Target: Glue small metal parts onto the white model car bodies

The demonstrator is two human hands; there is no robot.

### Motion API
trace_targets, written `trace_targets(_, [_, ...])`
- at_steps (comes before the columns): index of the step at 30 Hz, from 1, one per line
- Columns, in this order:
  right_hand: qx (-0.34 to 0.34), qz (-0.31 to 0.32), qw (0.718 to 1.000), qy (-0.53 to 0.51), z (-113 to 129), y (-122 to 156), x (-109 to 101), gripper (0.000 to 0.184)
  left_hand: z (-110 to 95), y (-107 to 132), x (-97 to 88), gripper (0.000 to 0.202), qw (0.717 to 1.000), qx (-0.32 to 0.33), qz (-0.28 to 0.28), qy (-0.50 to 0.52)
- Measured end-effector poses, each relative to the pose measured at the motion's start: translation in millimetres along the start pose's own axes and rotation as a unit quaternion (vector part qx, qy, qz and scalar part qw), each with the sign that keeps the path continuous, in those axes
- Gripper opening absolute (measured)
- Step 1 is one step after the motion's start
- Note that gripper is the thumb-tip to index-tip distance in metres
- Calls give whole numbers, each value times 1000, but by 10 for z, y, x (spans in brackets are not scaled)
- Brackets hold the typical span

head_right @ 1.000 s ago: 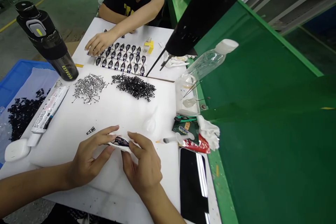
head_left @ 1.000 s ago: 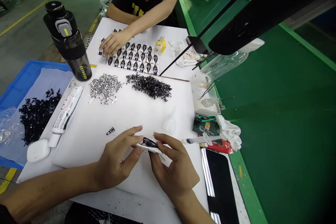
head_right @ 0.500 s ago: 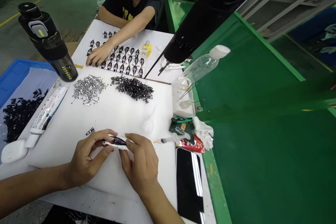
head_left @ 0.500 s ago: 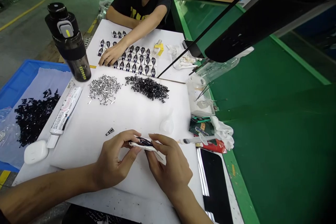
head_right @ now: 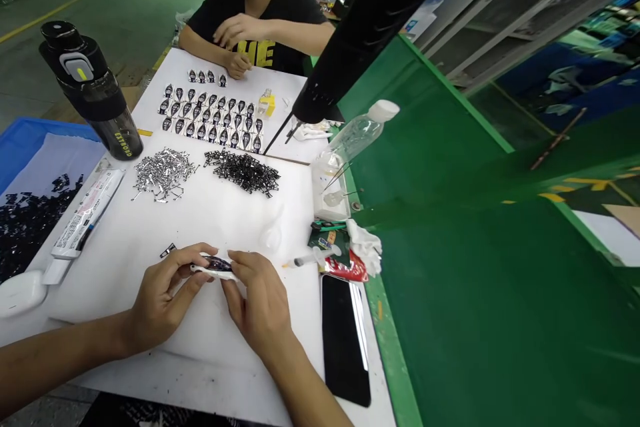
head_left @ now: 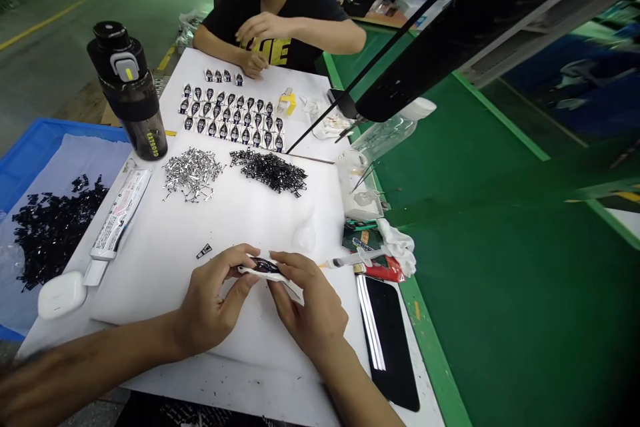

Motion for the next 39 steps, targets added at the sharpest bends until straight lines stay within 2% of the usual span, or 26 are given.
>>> trace_targets(6, [-15, -40, 999, -4, 56, 42, -84, 35, -187, 44, 57, 18, 991, 129, 28, 12])
trace_targets(12, [-55, -84, 994, 48, 208, 15, -128, 33, -216, 74, 39, 21, 988, 147, 33, 24])
trace_targets(16, [-72, -86, 991, 67, 240, -1, -120, 39, -171, 45, 31, 14, 992, 122, 30, 16])
trace_targets(19, [-39, -66, 993, 90, 162, -20, -83, 41, -102, 11, 32, 11, 996, 89, 28, -1])
trace_targets(23, [42, -32, 991, 123, -11, -8, -6, 36, 90, -29, 23, 9, 999, -19, 26, 36])
trace_targets(28, [19, -12, 991, 128, 31, 1, 31, 32, 246, -19, 40, 15, 985, -126, 29, 116])
trace_targets(39, [4, 30, 992, 120, 36, -36, 67, 24, 256, -44, 16, 13, 977, -170, 0, 130])
Point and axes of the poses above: each hand's wrist, its own y-axis away from the middle knuckle, its own x-axis out of the palm, z = x × y, the point moved 9 cm from there along -y, towards the middle knuckle
